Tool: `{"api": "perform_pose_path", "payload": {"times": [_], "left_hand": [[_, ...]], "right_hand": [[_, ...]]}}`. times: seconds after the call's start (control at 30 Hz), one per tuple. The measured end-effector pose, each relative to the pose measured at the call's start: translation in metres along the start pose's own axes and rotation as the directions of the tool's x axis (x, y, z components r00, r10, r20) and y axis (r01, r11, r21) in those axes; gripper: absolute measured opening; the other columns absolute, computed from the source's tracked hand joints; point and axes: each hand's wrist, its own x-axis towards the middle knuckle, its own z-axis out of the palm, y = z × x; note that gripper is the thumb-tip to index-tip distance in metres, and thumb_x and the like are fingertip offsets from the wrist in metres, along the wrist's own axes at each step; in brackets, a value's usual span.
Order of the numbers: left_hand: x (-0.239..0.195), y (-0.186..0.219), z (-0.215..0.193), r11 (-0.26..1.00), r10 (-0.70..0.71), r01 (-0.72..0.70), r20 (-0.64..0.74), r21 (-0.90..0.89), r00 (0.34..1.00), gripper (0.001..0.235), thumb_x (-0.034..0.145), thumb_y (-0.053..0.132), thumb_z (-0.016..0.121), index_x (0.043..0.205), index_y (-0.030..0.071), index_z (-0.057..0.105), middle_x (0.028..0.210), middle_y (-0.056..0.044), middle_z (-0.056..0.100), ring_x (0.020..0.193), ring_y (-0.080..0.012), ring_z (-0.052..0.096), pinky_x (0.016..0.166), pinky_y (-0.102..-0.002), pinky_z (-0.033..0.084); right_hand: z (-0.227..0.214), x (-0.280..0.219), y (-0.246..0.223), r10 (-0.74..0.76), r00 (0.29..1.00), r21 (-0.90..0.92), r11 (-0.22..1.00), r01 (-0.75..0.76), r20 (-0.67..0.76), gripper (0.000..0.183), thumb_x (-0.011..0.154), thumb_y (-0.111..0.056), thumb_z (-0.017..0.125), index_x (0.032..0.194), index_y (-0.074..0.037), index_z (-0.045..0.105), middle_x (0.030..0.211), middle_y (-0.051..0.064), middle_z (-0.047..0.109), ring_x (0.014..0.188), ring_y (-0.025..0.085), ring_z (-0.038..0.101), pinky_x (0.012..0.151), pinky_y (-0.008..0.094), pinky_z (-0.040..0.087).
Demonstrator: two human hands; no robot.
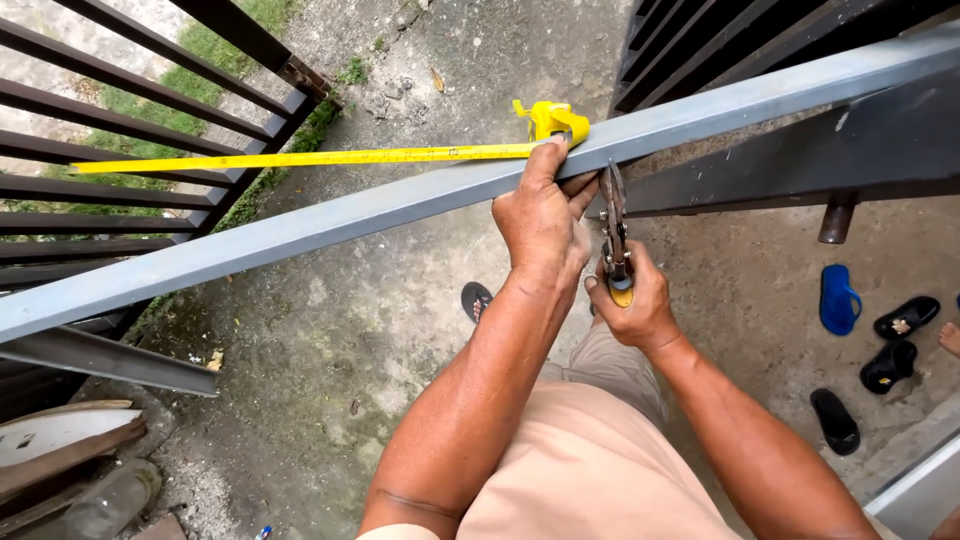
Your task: Measuring a metal profile with a tape measure and cutting it to size using tin snips.
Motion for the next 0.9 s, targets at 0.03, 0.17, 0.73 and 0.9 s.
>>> {"api": "perform_pose_path", "payload": {"times": [0.03,0.17,0.73,0.9], "left_hand": [[0.002,-0.002,0.000,1.000,0.001,-0.001,-0.003,-0.004,1.000,0.044,0.074,0.011,0.085,0.101,-0.015,0.063,0.084,-0.023,0.059,0.061,-0.0376,0.071,0.073,-0.062,0.060],[0.009,-0.010,-0.004,1.000,-0.002,0.002,-0.010,-0.014,1.000,0.041,0.074,0.011,0.084,0.100,-0.015,0.065,0.084,-0.024,0.060,0.060,-0.0395,0.072,0.072,-0.064,0.061],[0.004,-0.004,-0.015,0.999,-0.040,0.040,-0.001,-0.012,0.999,0.046,0.075,0.013,0.083,0.103,-0.017,0.062,0.086,-0.023,0.057,0.061,-0.0367,0.072,0.075,-0.064,0.060],[0.008,-0.007,-0.014,0.999,-0.049,0.049,-0.007,-0.018,0.999,0.046,0.076,0.013,0.083,0.105,-0.017,0.063,0.087,-0.023,0.057,0.062,-0.0375,0.072,0.076,-0.063,0.060]], "right_hand": [[-0.002,0.000,-0.001,-0.015,1.000,-0.005,1.000,0.015,0.001,0.040,0.079,-0.023,0.083,0.111,-0.007,0.066,0.079,0.014,0.072,0.068,0.032,0.070,0.067,0.044,0.056],[0.003,0.002,0.017,0.000,0.997,-0.094,0.996,-0.008,-0.082,0.033,0.081,-0.025,0.085,0.103,-0.012,0.065,0.072,0.010,0.068,0.064,0.028,0.069,0.061,0.035,0.053],[-0.029,-0.016,-0.031,0.138,0.970,0.059,0.987,-0.152,0.198,0.051,0.079,-0.036,0.087,0.120,-0.010,0.071,0.096,0.017,0.073,0.091,0.027,0.069,0.088,0.043,0.052],[-0.026,-0.013,-0.026,0.092,0.965,0.176,0.975,-0.137,0.245,0.049,0.079,-0.032,0.087,0.120,-0.010,0.072,0.098,0.014,0.074,0.090,0.020,0.067,0.087,0.040,0.053]]}}
